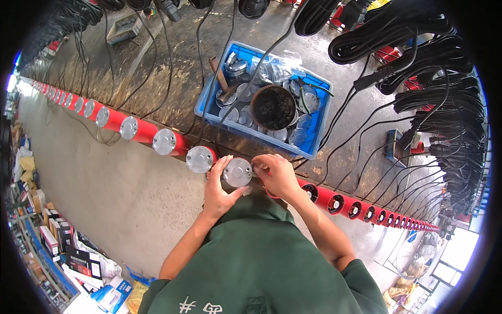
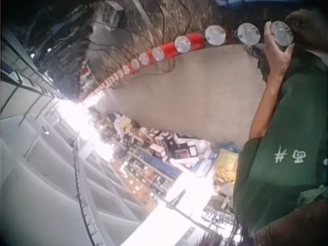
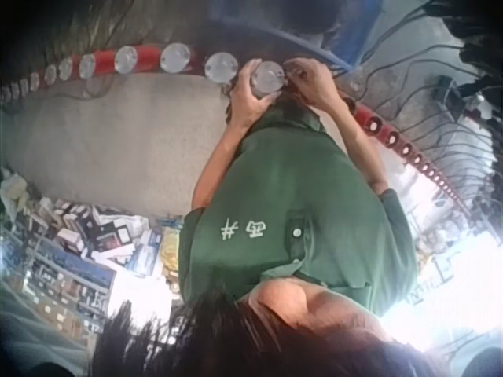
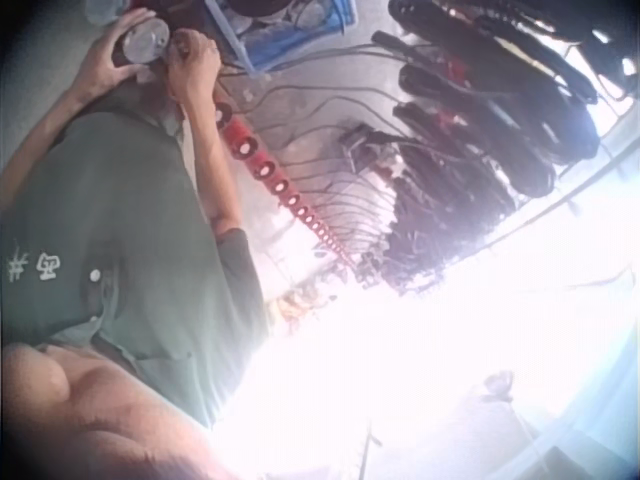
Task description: The person retrieves metal caps and small internal components from a bin and places them onto a series of red cylindrical bases on a rotating assembly line, using a hand-held press tool to secure parts together.
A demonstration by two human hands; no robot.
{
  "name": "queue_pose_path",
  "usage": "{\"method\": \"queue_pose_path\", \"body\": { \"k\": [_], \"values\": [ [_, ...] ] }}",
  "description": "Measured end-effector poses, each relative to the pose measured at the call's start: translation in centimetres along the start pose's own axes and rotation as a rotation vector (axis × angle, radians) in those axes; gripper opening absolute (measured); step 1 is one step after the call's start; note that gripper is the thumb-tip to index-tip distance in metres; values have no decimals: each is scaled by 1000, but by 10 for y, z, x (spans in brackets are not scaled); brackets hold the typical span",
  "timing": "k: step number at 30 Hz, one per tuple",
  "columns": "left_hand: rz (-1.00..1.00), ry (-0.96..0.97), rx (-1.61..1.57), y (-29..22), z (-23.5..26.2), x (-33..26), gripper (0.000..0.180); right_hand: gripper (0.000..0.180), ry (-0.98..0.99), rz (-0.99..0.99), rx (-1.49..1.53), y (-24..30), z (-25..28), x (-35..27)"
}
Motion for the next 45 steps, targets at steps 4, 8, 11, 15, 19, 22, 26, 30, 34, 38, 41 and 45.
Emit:
{"method": "queue_pose_path", "body": {
  "k": [4,8,11,15,19,22,26,30,34,38,41,45],
  "values": [
    [9,-18,26,-3,-2,-1,91,35,126,2,88,-15,-8,-3],
    [-4,-39,57,1,-4,-1,88,37,161,-32,143,-19,-10,-2],
    [-35,-57,86,2,-5,0,85,36,153,-37,150,-21,-11,-2],
    [-69,-54,130,-3,-5,0,70,34,151,-48,127,-22,-10,-1],
    [-50,-60,127,-4,-5,-1,59,38,158,-96,191,-27,-10,-1],
    [-52,-64,133,-5,-5,-1,58,36,171,-103,184,-25,-9,-1],
    [-54,-67,137,-5,-6,-2,57,34,160,-94,236,-29,-9,0],
    [-47,-64,141,-5,-6,-2,56,33,187,-124,225,-24,-9,0],
    [-87,-58,204,-3,-8,-1,55,33,174,-54,272,-29,-9,-2],
    [-139,-71,233,7,-6,0,54,34,149,-10,315,-28,-9,0],
    [-190,-73,281,10,-4,0,55,35,122,-76,296,-22,-11,5],
    [-229,-70,247,13,-3,3,60,35,-24,20,164,-3,-16,30]
  ]
}}
Point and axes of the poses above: each hand's wrist, its own x-axis towards the middle knuckle, its own z-axis out of the back of the hand, y = z × x, the point moved 5 cm from there along x, towards the middle knuckle, and after that the axes turned 15 degrees about z, right-handed, at the moved point
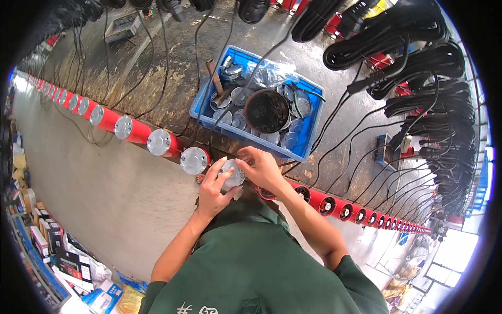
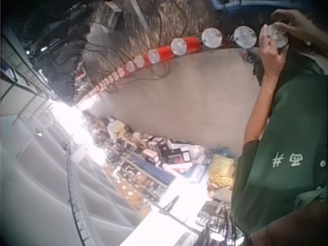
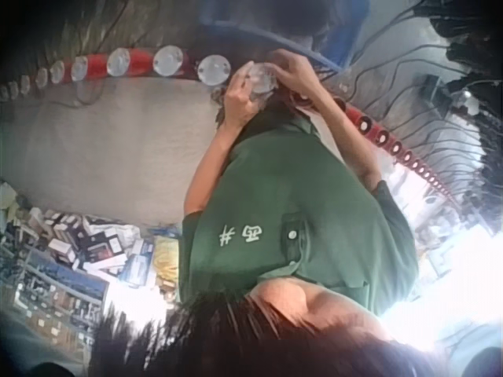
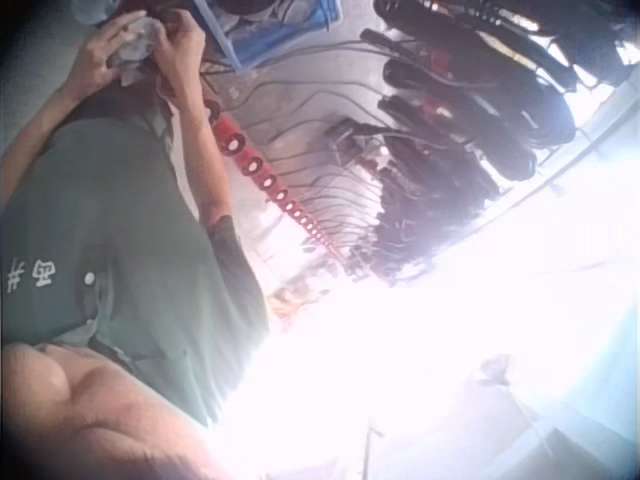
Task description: The person retrieves metal caps and small internal components from a bin and places them onto a series of red cylindrical bases on a rotating assembly line, using a hand-held press tool to secure parts together.
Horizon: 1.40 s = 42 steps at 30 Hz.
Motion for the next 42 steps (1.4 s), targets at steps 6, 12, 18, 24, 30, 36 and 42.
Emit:
{"method": "queue_pose_path", "body": {
  "k": [6,12,18,24,30,36,42],
  "values": [
    [260,-85,-339,20,-4,-11,87,31,75,89,-319,5,-51,41],
    [528,186,-748,87,-54,-9,83,27,146,-192,-386,-28,-68,50],
    [521,160,-971,91,-62,-9,95,19,29,140,-692,10,-76,49],
    [588,251,-1076,97,-83,-12,95,33,280,-243,-393,-16,-72,54],
    [649,374,-1171,94,-82,-16,89,28,226,-176,-555,7,-77,57],
    [892,613,-1281,86,-74,-7,91,37,366,-231,-571,-16,-73,63],
    [723,409,-1325,85,-72,-12,92,26,240,-105,-611,-1,-76,57]
  ]
}}
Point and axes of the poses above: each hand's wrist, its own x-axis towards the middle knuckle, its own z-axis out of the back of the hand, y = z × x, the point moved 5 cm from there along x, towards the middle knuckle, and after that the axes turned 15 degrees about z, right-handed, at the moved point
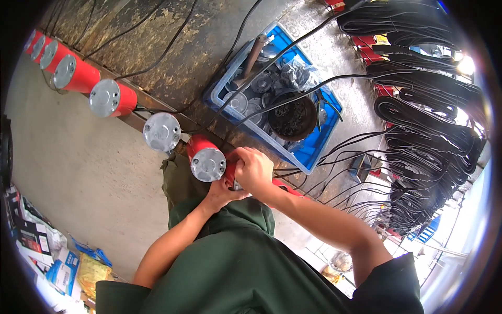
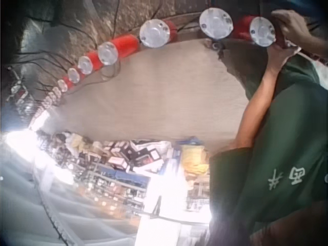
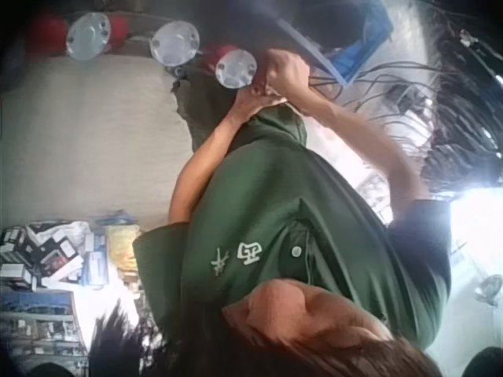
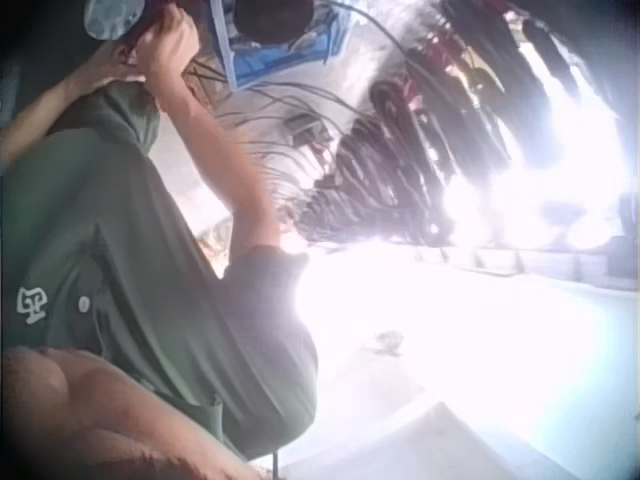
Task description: The person retrieves metal caps and small internal components from a bin and places them onto a series of red cylindrical bases on a rotating assembly line, using a hand-held press tool to secure parts together.
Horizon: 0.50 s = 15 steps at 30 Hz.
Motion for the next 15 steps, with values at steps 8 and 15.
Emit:
{"method": "queue_pose_path", "body": {
  "k": [8,15],
  "values": [
    [29,-10,143,16,8,7,96,30,68,-32,199,-16,-9,4],
    [-234,-168,382,10,9,-5,94,22,-53,42,54,10,3,0]
  ]
}}
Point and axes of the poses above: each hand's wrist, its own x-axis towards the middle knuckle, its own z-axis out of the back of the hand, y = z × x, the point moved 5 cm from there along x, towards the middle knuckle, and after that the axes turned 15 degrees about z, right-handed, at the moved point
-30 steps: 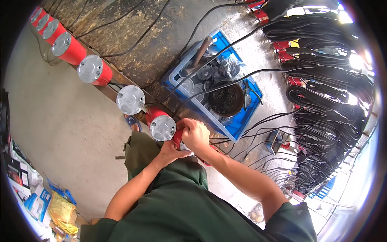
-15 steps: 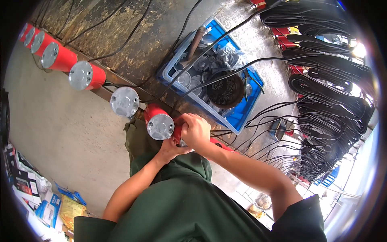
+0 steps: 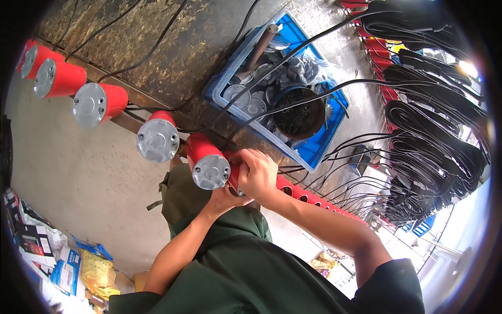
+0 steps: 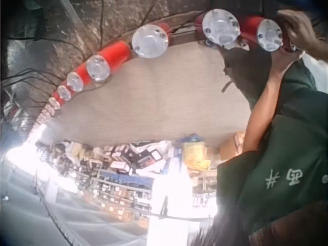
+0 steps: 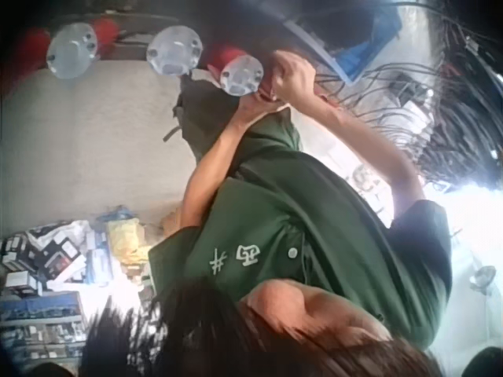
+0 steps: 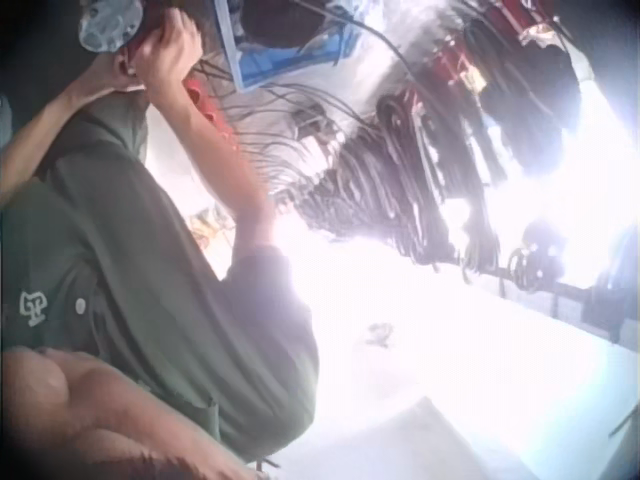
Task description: The person retrieves metal caps and small internal components from a bin and places them onto a series of red cylindrical bases on a rotating assembly line, using a hand-held press tool to secure parts together.
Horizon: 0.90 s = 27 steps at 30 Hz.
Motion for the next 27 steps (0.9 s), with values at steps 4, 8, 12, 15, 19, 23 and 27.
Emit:
{"method": "queue_pose_path", "body": {
  "k": [4,8,12,15,19,23,27],
  "values": [
    [187,90,-188,25,-6,7,98,27,12,-69,79,-15,-3,2],
    [244,152,-209,-7,-12,12,106,18,-39,-123,312,-28,-1,-4],
    [184,84,-280,-18,-9,3,107,18,-426,187,450,-40,66,-20],
    [187,40,-165,-28,-4,0,98,25,-612,139,-91,-131,153,-26],
    [174,-37,-76,-37,0,-9,92,100,30,-282,-716,-217,188,5],
    [219,-153,5,-48,-8,-19,84,105,151,-299,-737,-252,176,16],
    [42,-320,303,-31,1,-28,88,52,67,-368,-602,-234,183,2]
  ]
}}
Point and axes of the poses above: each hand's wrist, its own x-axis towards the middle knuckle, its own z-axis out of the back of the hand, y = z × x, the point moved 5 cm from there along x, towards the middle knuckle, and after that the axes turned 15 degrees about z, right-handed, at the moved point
